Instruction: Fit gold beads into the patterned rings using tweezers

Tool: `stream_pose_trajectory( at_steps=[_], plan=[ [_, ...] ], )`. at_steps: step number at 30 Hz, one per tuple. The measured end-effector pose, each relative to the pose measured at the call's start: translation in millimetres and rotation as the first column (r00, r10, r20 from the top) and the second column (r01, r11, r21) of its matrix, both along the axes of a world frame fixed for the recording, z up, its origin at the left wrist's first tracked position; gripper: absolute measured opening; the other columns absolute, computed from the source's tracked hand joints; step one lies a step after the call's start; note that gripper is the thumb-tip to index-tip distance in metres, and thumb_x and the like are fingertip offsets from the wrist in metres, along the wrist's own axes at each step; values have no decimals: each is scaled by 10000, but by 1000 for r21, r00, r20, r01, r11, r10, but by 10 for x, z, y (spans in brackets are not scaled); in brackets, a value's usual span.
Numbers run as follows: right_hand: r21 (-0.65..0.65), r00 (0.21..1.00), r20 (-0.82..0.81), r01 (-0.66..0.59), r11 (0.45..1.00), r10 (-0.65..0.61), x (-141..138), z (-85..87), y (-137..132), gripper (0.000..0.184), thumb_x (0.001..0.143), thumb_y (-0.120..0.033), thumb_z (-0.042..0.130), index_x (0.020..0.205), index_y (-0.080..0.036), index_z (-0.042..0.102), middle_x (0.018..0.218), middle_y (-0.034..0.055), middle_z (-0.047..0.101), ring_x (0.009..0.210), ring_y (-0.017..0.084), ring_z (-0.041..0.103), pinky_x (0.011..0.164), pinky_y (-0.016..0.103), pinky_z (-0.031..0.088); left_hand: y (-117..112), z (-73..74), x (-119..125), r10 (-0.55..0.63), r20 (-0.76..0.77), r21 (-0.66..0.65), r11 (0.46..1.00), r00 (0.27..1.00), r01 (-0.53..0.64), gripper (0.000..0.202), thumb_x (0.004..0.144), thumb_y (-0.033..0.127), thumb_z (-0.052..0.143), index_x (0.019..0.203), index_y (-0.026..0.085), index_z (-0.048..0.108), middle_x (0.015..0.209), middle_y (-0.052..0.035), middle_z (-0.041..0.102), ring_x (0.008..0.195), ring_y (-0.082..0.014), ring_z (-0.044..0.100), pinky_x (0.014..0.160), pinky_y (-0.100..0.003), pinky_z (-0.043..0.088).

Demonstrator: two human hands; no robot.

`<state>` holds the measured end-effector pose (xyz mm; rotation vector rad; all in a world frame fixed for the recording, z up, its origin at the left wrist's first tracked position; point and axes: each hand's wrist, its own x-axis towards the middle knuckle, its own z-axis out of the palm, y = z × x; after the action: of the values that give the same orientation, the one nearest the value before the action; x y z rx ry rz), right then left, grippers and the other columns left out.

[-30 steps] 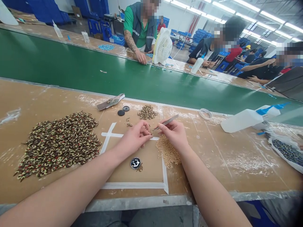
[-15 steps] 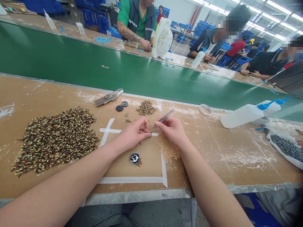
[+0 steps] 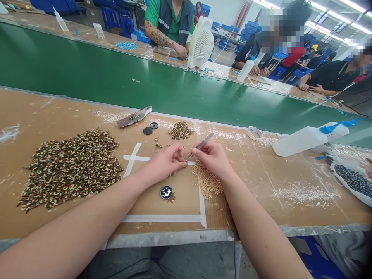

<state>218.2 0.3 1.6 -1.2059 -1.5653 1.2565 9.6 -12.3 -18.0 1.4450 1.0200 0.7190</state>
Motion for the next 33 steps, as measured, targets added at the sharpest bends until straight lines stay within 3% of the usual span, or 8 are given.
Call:
stream_pose_trajectory(
  at_steps=[7, 15, 22, 33],
  plan=[
    [41, 1000, 29, -3, 999, 2, 3, 18, -8, 160, 841, -336, 752, 872, -183, 720, 834, 57, 775, 732, 169, 700, 686, 318, 538, 3, 28, -5, -17, -56, -6, 1000, 998, 17, 277, 844, 300, 704, 936, 243, 449, 862, 0, 679, 577, -101, 567, 505, -238, 477],
    [39, 997, 74, -19, 999, 17, 15, 17, -6, 179, 860, -368, 734, 880, -190, 728, 795, 37, 749, 670, 152, 650, 621, 306, 497, -22, 35, 14, 22, -14, -2, 1000, 1000, -23, 276, 837, 270, 690, 935, 249, 433, 813, 29, 641, 587, -98, 562, 491, -224, 466],
    [79, 997, 82, -19, 997, 13, 25, 25, -3, 141, 855, -340, 738, 875, -201, 739, 844, 39, 760, 779, 178, 686, 728, 336, 535, -28, 66, 28, 41, -2, -8, 999, 999, -41, 329, 825, 242, 695, 871, 243, 368, 799, 39, 662, 544, -82, 538, 468, -209, 446],
    [74, 996, 90, -24, 997, 17, 11, 12, 12, 146, 848, -350, 741, 856, -205, 743, 821, 38, 764, 763, 180, 682, 719, 342, 531, -26, 70, 38, 63, -5, 5, 998, 998, -63, 391, 811, 228, 693, 826, 241, 302, 781, 37, 675, 493, -72, 512, 448, -210, 428]
  ],
)
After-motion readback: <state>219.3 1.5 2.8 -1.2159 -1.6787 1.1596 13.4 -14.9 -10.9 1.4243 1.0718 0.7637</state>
